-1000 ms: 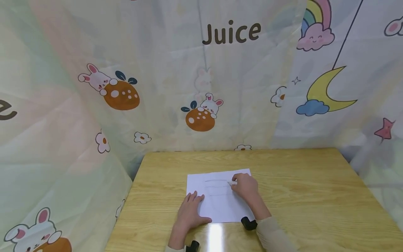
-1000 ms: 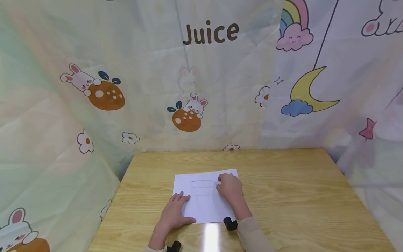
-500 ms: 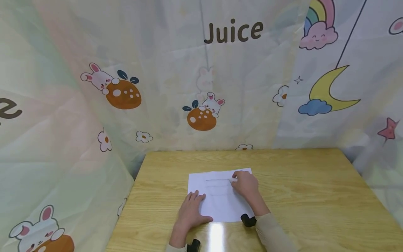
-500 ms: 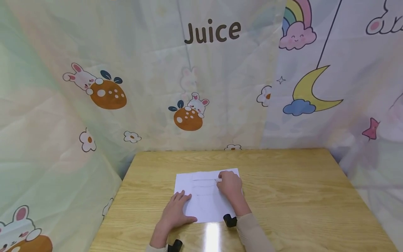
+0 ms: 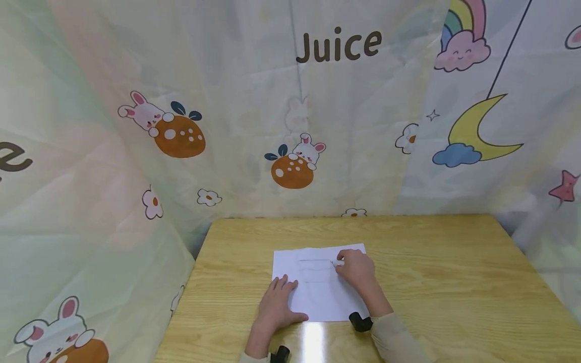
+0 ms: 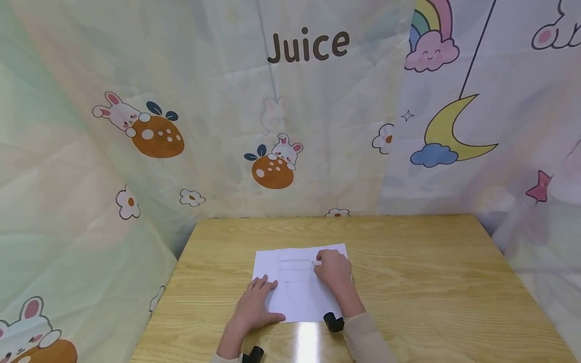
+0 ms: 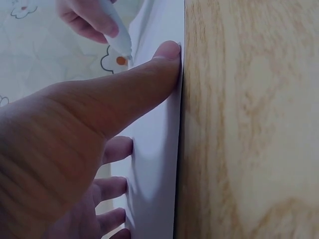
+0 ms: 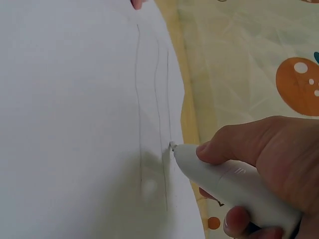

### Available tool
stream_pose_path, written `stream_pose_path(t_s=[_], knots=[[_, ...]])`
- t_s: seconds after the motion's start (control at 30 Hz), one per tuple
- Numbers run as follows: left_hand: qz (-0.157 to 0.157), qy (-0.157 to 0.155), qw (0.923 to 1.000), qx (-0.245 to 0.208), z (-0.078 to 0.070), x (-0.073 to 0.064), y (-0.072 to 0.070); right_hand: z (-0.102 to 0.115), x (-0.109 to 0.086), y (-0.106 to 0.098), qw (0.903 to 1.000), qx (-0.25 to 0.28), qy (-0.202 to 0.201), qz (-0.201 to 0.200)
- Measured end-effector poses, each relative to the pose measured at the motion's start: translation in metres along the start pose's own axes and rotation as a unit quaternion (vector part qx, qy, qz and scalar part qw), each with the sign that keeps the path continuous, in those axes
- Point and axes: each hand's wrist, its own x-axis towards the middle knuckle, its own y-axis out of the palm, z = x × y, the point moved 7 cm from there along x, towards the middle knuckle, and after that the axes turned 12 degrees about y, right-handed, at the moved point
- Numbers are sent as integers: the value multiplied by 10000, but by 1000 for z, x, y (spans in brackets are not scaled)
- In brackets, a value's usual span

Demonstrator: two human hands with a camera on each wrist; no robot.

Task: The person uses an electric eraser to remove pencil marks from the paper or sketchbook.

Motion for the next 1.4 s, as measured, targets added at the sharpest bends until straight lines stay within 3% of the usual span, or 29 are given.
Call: stream_pose_path(t_s=[0.63, 1.17, 1.4], knots=[[36, 18, 10000, 63, 1, 1, 6, 1, -3, 4, 9999, 33, 107, -16], [110, -99, 9999, 32, 1, -3, 1, 1, -1, 6, 9999, 116, -1, -77], [-23, 4, 10000, 83, -1, -1, 1, -2, -2, 6, 9998, 136, 78, -119]])
